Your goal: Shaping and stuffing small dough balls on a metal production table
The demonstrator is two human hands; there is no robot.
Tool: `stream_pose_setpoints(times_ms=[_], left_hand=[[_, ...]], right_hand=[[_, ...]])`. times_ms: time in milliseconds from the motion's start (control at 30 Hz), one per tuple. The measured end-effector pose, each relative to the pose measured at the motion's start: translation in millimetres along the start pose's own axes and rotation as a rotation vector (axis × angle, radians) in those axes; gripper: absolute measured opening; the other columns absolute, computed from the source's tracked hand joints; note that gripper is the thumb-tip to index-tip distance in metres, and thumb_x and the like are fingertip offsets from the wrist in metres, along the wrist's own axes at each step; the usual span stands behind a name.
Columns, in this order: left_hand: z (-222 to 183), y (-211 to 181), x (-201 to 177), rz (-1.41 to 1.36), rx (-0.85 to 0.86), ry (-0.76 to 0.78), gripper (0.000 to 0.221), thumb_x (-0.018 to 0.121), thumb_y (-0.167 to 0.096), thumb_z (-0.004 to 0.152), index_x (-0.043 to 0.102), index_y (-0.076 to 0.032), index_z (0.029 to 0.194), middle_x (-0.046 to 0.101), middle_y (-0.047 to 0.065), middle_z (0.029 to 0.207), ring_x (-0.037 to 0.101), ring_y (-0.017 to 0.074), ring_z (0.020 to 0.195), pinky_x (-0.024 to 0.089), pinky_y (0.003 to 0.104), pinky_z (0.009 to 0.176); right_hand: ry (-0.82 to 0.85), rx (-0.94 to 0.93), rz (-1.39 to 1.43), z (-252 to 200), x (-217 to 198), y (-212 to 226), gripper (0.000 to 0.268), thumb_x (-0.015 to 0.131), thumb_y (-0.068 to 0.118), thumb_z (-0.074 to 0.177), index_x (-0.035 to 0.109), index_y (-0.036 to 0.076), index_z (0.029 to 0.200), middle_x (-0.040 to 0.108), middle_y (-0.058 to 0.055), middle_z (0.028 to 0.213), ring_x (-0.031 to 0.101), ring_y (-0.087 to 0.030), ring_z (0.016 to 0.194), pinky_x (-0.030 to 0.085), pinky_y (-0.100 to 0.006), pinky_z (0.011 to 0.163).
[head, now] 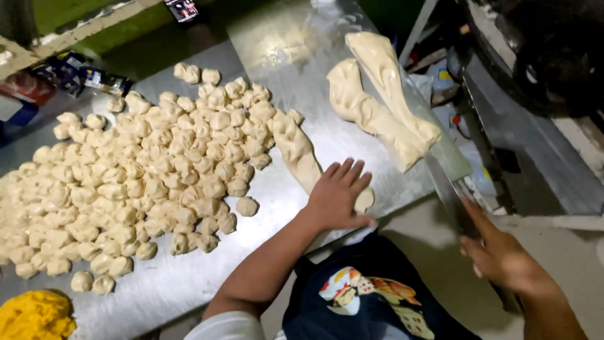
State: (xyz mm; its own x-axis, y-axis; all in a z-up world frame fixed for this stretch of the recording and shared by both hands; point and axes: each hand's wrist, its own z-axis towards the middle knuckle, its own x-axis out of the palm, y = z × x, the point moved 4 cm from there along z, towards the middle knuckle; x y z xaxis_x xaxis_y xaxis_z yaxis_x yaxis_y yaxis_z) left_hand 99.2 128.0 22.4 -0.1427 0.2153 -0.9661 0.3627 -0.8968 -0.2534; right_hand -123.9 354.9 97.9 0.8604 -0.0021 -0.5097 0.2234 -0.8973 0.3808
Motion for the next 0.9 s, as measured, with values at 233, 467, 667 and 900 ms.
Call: stream_pose_setpoints(times_ms=[233,467,667,900], left_hand=[[-24,-16,-10,-0.228,-0.066,-0.374,0.046,0.067,-0.041,0.094,0.064,-0.008,0.126,0.068,0.015,0.123,0.061,0.0401,0.124,0.038,0.057,0.109],[-43,15,10,-1.152,-0.846,-0.609,0.029,0.054,-0.034,0.106,0.072,-0.011,0.108,0.075,0.009,0.089,0.071,0.0211,0.091,0.054,0.04,0.091],[-134,-58,-26,-1.421,-0.966,-0.884,0.041,0.049,-0.031,0.098,0.073,0.0,0.085,0.069,0.012,0.064,0.062,0.0191,0.062,0.053,0.036,0.06],[-153,-61,-54,-1.295,-1.111,-1.168,0.048,0.039,-0.033,0.105,0.068,0.0,0.085,0.065,0.013,0.053,0.063,0.0172,0.048,0.053,0.034,0.052]], right_hand=[[-0.085,-0.477,-0.352,67,-63,163,0.082,0.054,0.028,0.091,0.027,0.033,0.168,0.072,-0.022,0.099,0.071,-0.037,0.078,0.049,-0.04,0.082],[0.404,-0.707,0.458,260,14,311,0.072,0.061,0.014,0.097,0.028,0.013,0.162,0.072,-0.022,0.097,0.07,-0.023,0.062,0.065,-0.04,0.052],[0.179,-1.038,0.149,283,76,440,0.083,0.074,0.028,0.091,0.036,0.008,0.162,0.038,-0.029,0.159,0.034,-0.042,0.149,0.027,-0.054,0.122],[0.364,-1.701,0.075,89,178,337,0.06,0.077,0.008,0.085,0.06,0.01,0.142,0.063,-0.018,0.131,0.06,-0.04,0.126,0.044,-0.051,0.109]])
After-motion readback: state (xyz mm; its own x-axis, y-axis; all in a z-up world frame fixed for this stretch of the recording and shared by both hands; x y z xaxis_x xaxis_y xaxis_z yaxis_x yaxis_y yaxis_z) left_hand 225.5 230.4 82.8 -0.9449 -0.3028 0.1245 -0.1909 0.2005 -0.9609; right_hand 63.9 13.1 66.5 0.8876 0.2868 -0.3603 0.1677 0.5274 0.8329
